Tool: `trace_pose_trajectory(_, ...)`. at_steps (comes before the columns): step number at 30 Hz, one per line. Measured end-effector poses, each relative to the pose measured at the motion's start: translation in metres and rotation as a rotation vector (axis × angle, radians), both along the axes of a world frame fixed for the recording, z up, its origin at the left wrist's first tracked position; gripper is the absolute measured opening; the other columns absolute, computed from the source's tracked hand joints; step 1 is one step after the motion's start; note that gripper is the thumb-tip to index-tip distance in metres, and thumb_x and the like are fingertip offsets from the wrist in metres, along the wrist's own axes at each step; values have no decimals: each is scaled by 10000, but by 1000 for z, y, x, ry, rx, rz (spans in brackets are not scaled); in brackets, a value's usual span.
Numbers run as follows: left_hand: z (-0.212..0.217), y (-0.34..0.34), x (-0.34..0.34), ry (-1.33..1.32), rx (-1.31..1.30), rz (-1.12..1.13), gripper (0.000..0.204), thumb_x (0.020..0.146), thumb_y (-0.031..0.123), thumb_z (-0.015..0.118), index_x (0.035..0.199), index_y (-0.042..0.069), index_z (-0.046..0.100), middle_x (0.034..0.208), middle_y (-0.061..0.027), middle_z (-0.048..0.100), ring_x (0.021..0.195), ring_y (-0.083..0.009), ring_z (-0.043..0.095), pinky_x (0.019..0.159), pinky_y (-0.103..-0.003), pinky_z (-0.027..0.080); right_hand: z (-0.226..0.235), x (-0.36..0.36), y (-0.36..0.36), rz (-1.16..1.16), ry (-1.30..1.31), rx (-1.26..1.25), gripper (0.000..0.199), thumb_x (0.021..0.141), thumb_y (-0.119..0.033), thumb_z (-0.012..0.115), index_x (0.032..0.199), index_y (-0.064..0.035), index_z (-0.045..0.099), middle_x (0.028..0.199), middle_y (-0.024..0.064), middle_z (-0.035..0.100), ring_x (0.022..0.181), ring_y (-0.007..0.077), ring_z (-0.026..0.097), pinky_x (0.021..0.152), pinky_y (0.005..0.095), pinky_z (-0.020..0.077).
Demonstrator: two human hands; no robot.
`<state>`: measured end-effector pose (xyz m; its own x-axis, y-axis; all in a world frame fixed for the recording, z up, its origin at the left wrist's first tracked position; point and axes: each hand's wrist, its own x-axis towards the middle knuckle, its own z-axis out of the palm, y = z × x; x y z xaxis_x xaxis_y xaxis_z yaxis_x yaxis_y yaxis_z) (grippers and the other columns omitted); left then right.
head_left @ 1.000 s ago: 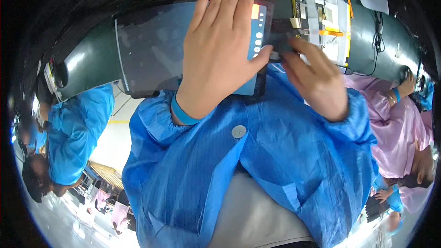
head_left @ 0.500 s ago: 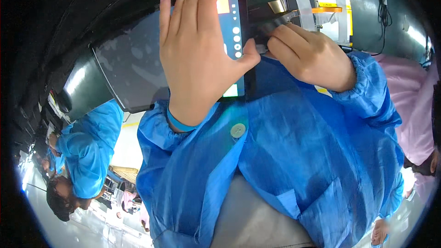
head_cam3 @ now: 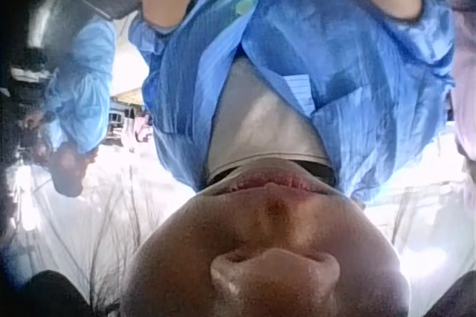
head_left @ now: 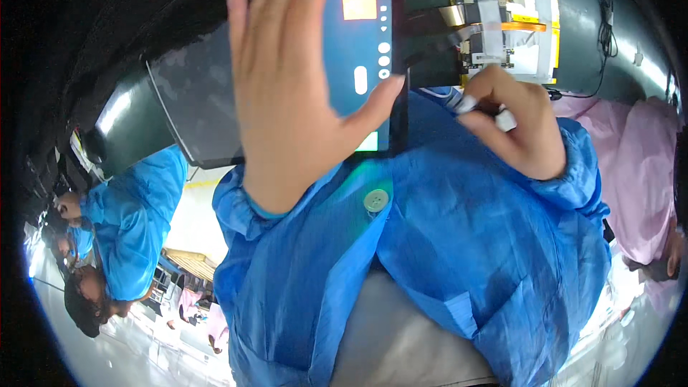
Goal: Testing tablet screens by connecting them to a diagnostic device and performing touch tests.
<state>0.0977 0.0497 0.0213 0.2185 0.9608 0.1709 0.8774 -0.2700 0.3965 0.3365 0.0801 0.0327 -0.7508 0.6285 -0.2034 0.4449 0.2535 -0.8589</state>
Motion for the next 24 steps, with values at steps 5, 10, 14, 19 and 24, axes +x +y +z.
trace_pose_trajectory(5, 12, -26, -17, -52, -217, -33, 1055, 532, 266, 779, 1428, 57, 263, 1470, -156, 292, 1371, -361, 233, 1103, -530, 141, -8, 2, 0, -207, 229, -692, 254, 959, -237, 489, 896, 1, 550, 698, -13, 508, 591, 76, 453, 541, 222, 375)
trace_pose_trajectory(10, 3, -47, -34, -27, -205, 9, 1027, 571, 293, 777, 1428, 56, 263, 1472, -157, 288, 1377, -358, 213, 1118, -492, 143, -19, -11, -12, -182, 91, -54, 149, 868, -153, 615, 858, -13, 563, 680, 75, 557, 595, 167, 579, 543, 298, 443)
trace_pose_trajectory(14, -4, -59, -83, 11, 27, 318, 918, 744, 520, 656, 1435, 66, 258, 1460, -161, 306, 1363, -360, 242, 1108, -522, 139, -27, -25, -17, -224, -18, 286, 165, 777, -138, 682, 863, -62, 564, 721, 105, 598, 636, 280, 615, 560, 359, 475)
trace_pose_trajectory(19, -28, -70, -134, -205, -55, 541, 791, 822, 567, 533, 1416, 87, 328, 1446, -155, 337, 1360, -336, 271, 1122, -436, 161, -32, -29, -17, -193, -24, 375, 166, 772, -150, 680, 860, -71, 563, 725, 111, 600, 648, 296, 613, 568, 380, 481)
trace_pose_trajectory(24, -50, -80, -148, -625, -158, 531, 743, 852, 577, 464, 1409, 98, 352, 1448, -147, 336, 1354, -305, 294, 1109, -407, 215, -36, -28, -12, -81, 40, 345, 167, 786, -160, 664, 873, -63, 560, 741, 108, 608, 650, 298, 613, 578, 386, 487)
